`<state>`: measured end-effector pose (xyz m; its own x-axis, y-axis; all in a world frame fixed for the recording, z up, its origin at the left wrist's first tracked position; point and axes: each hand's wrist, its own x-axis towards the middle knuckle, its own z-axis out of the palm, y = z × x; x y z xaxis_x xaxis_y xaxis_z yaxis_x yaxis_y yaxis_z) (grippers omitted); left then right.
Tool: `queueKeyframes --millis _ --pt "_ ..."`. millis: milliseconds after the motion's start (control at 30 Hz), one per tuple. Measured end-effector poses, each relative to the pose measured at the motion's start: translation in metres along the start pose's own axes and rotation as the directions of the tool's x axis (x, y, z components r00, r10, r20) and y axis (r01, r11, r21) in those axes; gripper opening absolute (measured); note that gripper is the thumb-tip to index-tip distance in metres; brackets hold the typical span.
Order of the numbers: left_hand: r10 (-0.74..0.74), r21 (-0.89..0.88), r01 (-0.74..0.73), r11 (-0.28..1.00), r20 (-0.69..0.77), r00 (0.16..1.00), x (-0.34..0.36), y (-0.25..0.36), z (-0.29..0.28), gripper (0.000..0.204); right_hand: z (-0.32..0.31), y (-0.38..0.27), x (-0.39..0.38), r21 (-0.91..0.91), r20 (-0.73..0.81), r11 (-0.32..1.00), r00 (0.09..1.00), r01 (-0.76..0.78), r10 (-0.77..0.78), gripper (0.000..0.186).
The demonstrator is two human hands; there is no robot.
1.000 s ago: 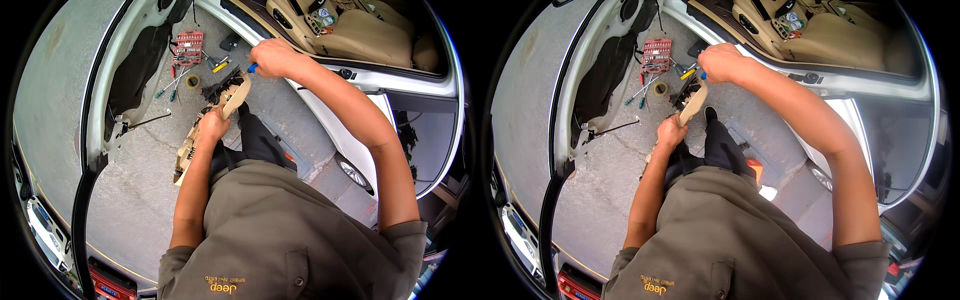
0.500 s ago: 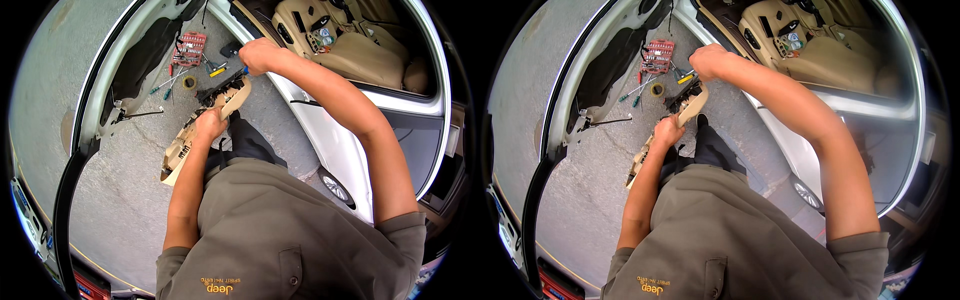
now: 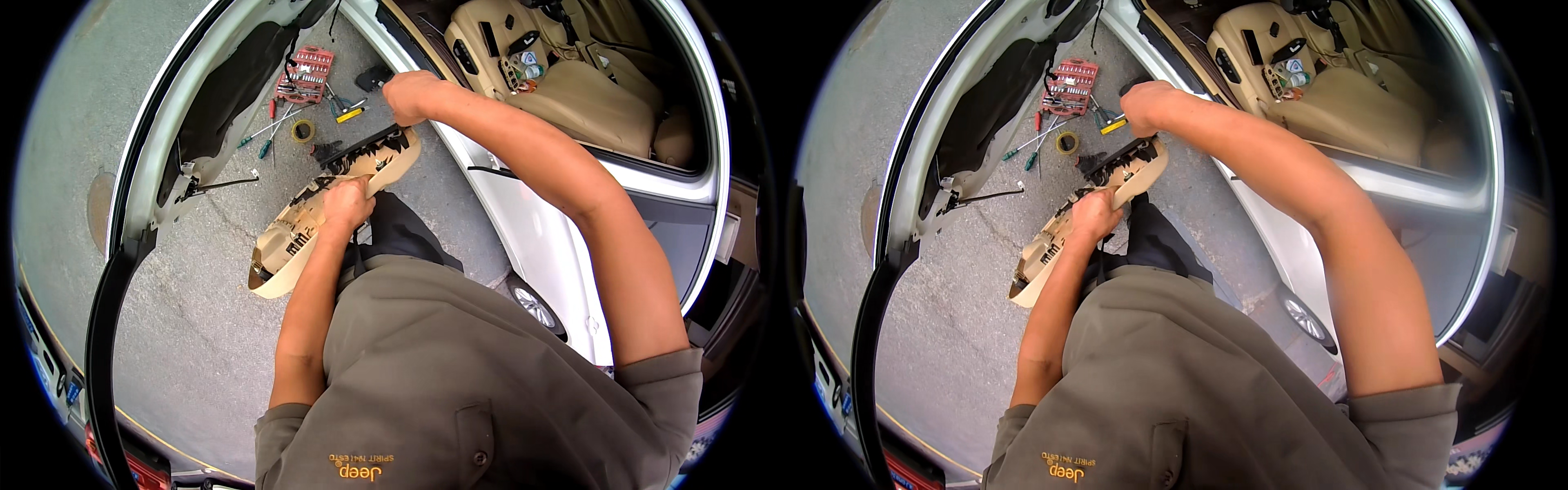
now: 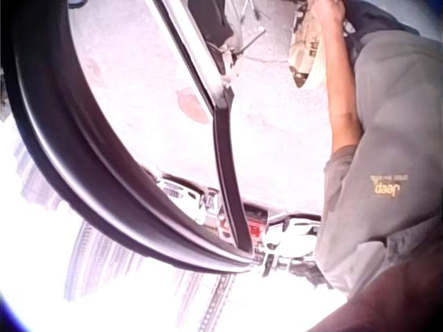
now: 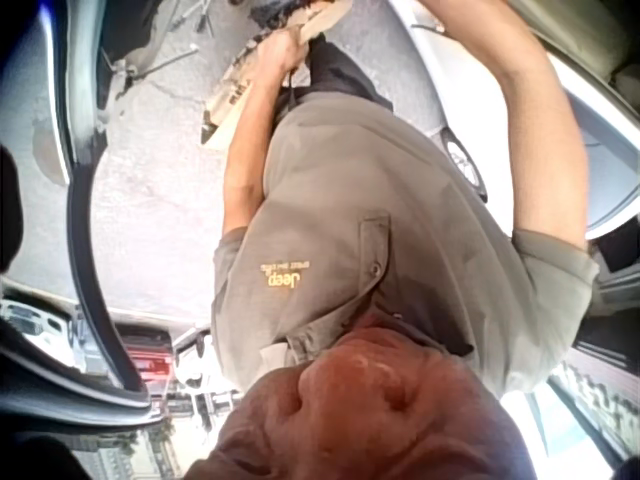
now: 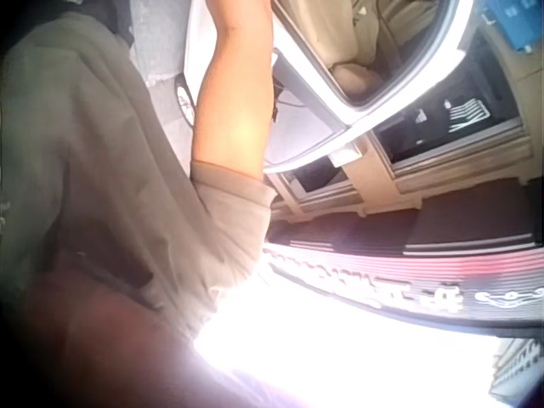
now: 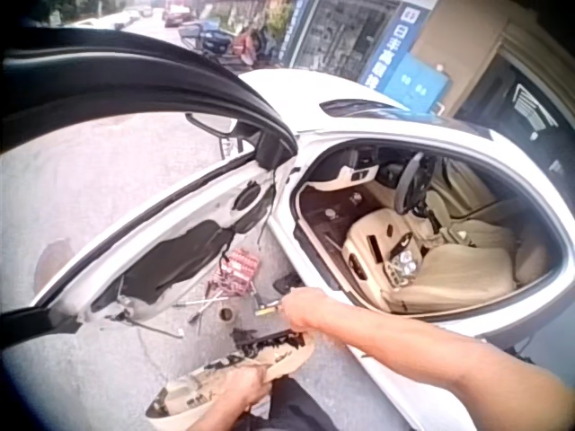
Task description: The person works on a detached car door panel, using pliers to secure a white connector onto a black cable. They then reattach the door panel to the car door frame and use a screwdriver to fasten screws into the panel.
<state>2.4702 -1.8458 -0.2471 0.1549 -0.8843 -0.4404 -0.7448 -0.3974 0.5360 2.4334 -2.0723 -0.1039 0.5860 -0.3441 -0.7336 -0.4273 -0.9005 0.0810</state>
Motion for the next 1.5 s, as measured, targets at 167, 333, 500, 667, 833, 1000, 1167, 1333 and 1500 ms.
queueKeyframes --millis 167,333,500,667,833,1000,1167,1333,1500 --pt "0.006 -0.019 -0.006 1.0 -0.006 1.0 0.004 0.002 -0.004 0.036 0.008 0.01 0.001 0.081 -0.02 0.996 0.999 -0.04 0.042 0.029" --pt "0.023 0.007 -0.023 1.0 0.032 0.999 0.005 -0.001 -0.001 0.034 0.024 0.009 -0.014 0.198 0.001 0.967 0.986 -0.163 0.166 0.03" --pt "0.073 0.023 -0.074 0.997 0.038 0.997 0.003 0.002 -0.001 0.034 0.037 0.031 0.002 0.38 0.486 0.857 0.864 -0.347 0.134 0.022" --pt "0.047 0.001 -0.047 0.999 0.03 0.998 0.007 -0.003 0.0 0.036 0.046 0.014 0.005 0.223 0.225 0.927 0.941 -0.301 0.252 0.025" --pt "0.051 -0.004 -0.051 0.999 0.004 0.999 0.017 -0.005 -0.007 0.037 0.078 -0.002 -0.036 0.252 -0.004 0.932 0.963 -0.259 0.269 0.025" --pt "0.053 0.01 -0.053 0.999 -0.019 0.998 0.014 -0.004 -0.016 0.035 0.025 0.024 -0.022 0.266 0.228 0.914 0.941 -0.306 0.248 0.022" --pt "0.006 0.011 -0.006 1.0 -0.011 1.0 0.01 -0.012 -0.018 0.035 0.01 0.046 -0.015 0.297 0.159 0.939 0.979 -0.17 0.127 0.026" --pt "0.029 -0.046 -0.031 0.998 -0.038 0.999 0.002 -0.015 -0.026 0.036 0.012 0.029 -0.018 0.295 0.119 0.938 0.981 -0.185 0.156 0.03" --pt "0.009 -0.055 -0.011 0.998 -0.036 0.999 -0.004 -0.016 -0.025 0.038 0.013 0.01 -0.01 0.204 0.015 0.96 0.981 -0.19 0.191 0.029"
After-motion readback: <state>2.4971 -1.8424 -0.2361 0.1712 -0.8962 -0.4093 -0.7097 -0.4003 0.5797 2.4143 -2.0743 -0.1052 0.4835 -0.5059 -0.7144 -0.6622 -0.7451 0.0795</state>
